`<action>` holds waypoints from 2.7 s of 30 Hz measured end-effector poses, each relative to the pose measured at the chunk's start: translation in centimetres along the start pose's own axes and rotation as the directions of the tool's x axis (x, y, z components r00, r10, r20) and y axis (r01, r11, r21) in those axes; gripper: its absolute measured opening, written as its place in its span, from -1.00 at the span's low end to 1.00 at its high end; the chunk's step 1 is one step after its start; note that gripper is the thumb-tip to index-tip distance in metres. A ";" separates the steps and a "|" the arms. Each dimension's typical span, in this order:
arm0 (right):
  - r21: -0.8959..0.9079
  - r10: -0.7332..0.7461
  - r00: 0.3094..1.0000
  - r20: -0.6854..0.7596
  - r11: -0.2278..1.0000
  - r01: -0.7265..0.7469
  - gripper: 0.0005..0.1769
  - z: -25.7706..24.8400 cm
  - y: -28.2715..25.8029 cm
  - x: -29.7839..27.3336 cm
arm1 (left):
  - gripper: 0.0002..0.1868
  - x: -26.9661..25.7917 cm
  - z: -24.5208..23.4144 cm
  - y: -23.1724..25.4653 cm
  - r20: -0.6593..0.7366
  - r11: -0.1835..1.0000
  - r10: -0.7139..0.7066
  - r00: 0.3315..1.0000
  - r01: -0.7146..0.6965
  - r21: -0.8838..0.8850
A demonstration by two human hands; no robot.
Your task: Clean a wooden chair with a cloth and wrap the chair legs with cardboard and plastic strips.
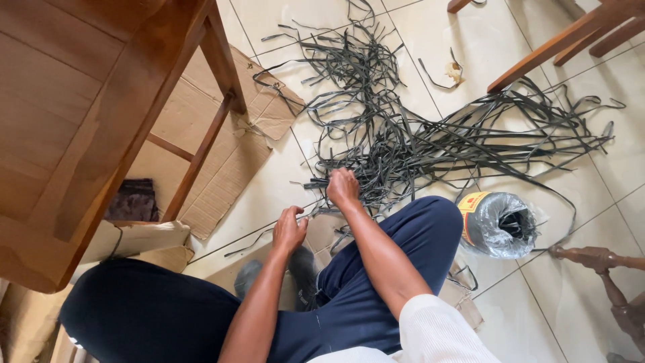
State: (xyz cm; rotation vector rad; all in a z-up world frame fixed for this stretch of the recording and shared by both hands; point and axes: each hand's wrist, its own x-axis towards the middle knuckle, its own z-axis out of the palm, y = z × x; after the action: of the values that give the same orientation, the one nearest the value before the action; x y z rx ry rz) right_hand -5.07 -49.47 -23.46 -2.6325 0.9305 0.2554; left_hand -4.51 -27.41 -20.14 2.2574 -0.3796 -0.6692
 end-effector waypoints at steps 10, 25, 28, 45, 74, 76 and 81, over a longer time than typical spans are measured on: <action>0.720 0.158 0.984 0.082 0.674 -0.169 -0.69 0.0 -1.0 -0.3 | -0.71 1.0 0.0 -0.6 -0.155 0.994 0.045 0.987 -0.059 -0.088; 0.807 -0.545 0.706 0.452 0.587 -0.064 -0.75 -5.0 -9.0 -4.1 | -0.74 2.8 -5.9 -0.5 -0.229 0.576 -0.350 0.908 0.016 -0.817; 0.740 -0.517 0.687 0.511 0.671 -0.046 -0.74 -4.8 -9.5 -3.3 | -0.73 2.8 -7.5 -2.6 -0.315 0.444 -0.443 0.840 -0.100 -0.890; 0.628 -0.793 0.571 0.214 0.559 0.541 -0.55 -0.4 -20.8 -6.2 | -0.79 -5.4 -11.9 -6.7 -0.687 0.789 -0.520 0.508 -0.024 -0.615; 0.928 -0.387 0.907 -0.169 0.247 0.279 -0.72 0.3 -31.1 -2.5 | -0.76 -6.4 -26.8 -14.2 -0.661 0.245 -0.535 0.526 -0.653 -0.717; 0.955 -0.431 0.890 0.147 0.295 -0.015 -0.74 -0.9 -34.2 -5.0 | -0.73 -5.9 -28.2 -13.3 -0.815 0.596 -0.317 0.486 -0.566 -0.570; 0.938 -0.491 0.804 0.335 0.258 -0.233 -0.90 2.9 -37.7 -5.4 | -0.61 -5.5 -30.6 -13.3 -0.764 0.602 -0.219 0.606 -0.533 -0.595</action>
State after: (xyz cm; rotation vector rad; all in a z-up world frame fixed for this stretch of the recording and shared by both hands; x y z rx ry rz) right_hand 14.61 -17.78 -15.11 -1.2497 0.3501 0.2841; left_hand 9.29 1.70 -9.84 1.3633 0.1504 0.3230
